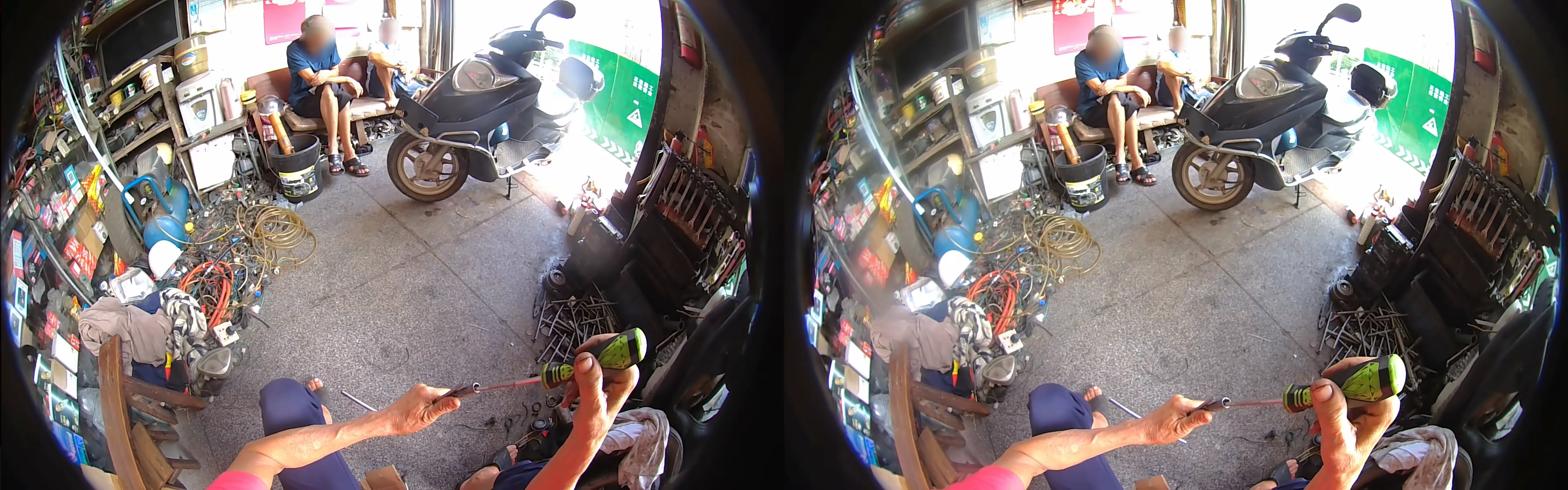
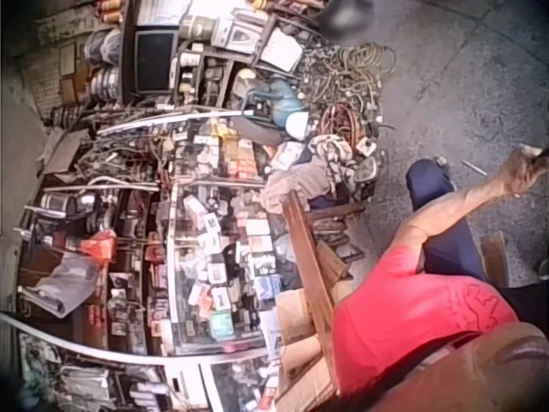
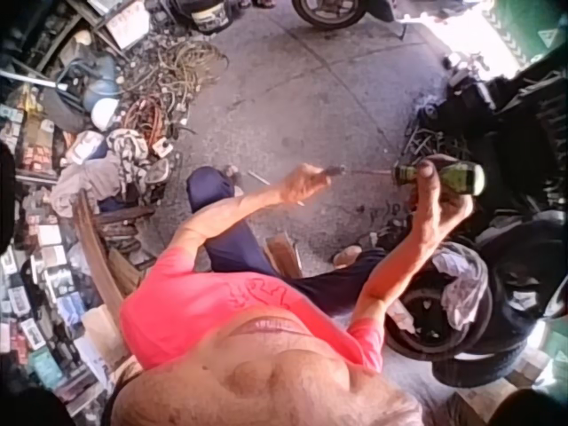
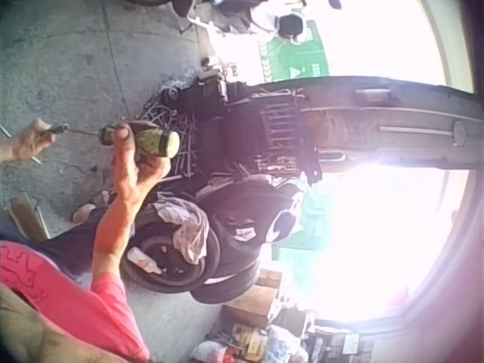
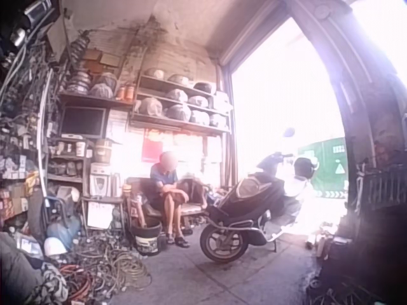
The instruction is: The person sits on the floor of a workshop and assembles a long metal rod into a screwdriver handle. They insert the rod into the handle and then use a second tool to tighten or secure the connection. The person repeats this process with different metal rods and handles.
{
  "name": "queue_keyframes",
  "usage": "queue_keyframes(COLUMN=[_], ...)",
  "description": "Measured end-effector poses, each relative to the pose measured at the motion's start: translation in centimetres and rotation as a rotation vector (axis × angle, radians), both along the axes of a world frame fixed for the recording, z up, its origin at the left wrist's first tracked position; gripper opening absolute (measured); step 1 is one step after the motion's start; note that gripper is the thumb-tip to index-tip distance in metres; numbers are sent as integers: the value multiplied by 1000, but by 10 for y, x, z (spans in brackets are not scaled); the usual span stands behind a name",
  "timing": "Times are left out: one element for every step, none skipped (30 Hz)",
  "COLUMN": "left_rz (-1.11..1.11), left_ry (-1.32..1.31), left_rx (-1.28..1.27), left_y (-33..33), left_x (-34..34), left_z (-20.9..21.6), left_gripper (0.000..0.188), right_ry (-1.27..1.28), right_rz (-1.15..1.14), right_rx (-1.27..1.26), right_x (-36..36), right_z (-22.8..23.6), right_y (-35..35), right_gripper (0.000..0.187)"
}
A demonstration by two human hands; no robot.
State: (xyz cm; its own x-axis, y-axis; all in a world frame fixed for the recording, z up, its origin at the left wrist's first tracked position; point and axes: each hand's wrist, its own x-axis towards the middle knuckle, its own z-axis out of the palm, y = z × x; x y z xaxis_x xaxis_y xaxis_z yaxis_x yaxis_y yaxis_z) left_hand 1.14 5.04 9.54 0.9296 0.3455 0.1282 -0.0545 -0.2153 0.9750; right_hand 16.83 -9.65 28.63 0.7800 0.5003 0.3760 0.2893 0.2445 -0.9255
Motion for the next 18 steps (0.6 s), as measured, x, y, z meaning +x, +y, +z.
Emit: queue_keyframes(left_rz=[0, 4, 8, 4, -1, -5, 2, 8, 14, 21, 29, 41, 53, 66, 66, 64, 55, 45], left_ry=[-2, -2, -3, 1, 4, 7, -2, -11, -19, -20, -20, -43, -65, -107, -105, -105, -63, -21], left_rx=[3, 8, 13, 9, 4, -1, 15, 29, 43, -7, -58, -51, -45, 22, 40, 59, 28, -3], left_y=[0, -1, -1, -1, -1, 0, 0, 0, 0, 1, 1, 1, 0, -2, -2, -3, 1, 6], left_x=[0, 0, 0, -1, -1, -1, -1, 0, 0, 0, -1, -1, -2, -2, -1, 0, 2, 4], left_z=[0, 0, 0, 0, 1, 2, 2, 2, 2, 3, 5, 5, 5, 5, 3, 0, -5, -9], left_gripper=[61, 61, 61, 61, 61, 61, 60, 60, 60, 61, 61, 61, 61, 62, 62, 61, 61, 61], right_ry=[6, 6, 6, 7, 10, 13, 16, 32, 17, 2, -14, -55, -35, -14, 7, 3, -34, -7], right_rz=[4, 1, -2, -4, -3, -1, 1, -11, -2, 7, 17, 22, 5, -16, -36, -63, -70, -112], right_rx=[-4, -3, -3, -3, 0, 4, 7, -2, 4, 10, 16, 44, 42, 41, 40, 71, 110, 161], right_x=[0, 0, 0, 0, 0, -1, -1, -2, -1, 1, 2, 3, 3, 2, 2, 6, 8, 11], right_z=[0, 0, 0, 0, 1, 1, 2, 3, 2, 0, -2, -5, -5, -3, -2, -5, -6, -9], right_y=[0, 0, 0, 0, 0, -1, -1, -1, -1, -1, -1, -1, -1, -1, -2, -2, -2, -1], right_gripper=[32, 32, 32, 32, 32, 33, 33, 33, 33, 33, 33, 33, 32, 32, 32, 32, 31, 30])
